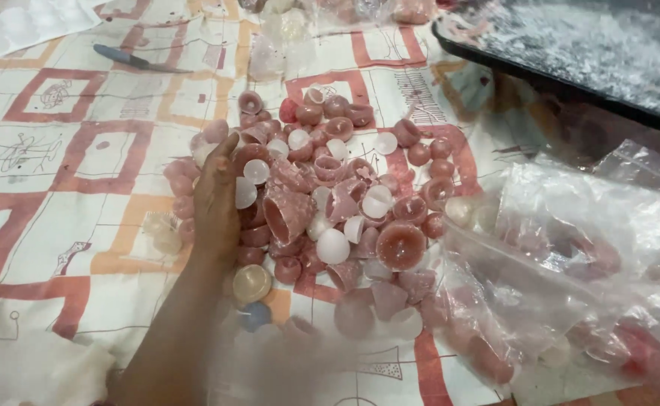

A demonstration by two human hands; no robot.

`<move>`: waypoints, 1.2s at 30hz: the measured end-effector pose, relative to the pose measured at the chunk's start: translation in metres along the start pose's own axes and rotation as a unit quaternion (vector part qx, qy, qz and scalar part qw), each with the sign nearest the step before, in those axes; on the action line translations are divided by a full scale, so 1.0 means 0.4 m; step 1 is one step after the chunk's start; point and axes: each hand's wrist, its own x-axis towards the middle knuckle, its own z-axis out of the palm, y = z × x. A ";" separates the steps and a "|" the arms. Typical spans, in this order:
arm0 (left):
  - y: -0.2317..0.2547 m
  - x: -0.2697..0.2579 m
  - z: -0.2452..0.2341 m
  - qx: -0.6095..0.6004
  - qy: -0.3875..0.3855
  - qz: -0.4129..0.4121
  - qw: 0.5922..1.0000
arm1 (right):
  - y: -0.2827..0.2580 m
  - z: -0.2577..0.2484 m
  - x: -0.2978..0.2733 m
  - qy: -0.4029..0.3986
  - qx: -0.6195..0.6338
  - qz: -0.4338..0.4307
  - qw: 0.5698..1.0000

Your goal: The recorder is seen putting small heart and flower-shaped wax melts into clear plastic bags and placing them into a cardboard shipping box.

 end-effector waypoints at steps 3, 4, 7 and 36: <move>0.009 -0.008 0.001 0.038 -0.003 0.014 0.999 | -0.067 0.018 0.127 -0.005 -0.002 -0.004 1.000; 0.013 -0.014 0.003 0.054 -0.006 0.021 0.998 | -0.087 0.027 0.159 -0.007 -0.002 -0.004 1.000; 0.042 -0.034 0.004 0.178 -0.050 0.043 0.982 | -0.133 0.054 0.259 -0.012 -0.002 -0.008 1.000; 0.216 -0.130 0.071 0.460 -0.249 0.224 0.823 | -0.115 -0.120 0.833 -0.063 -0.071 0.078 0.992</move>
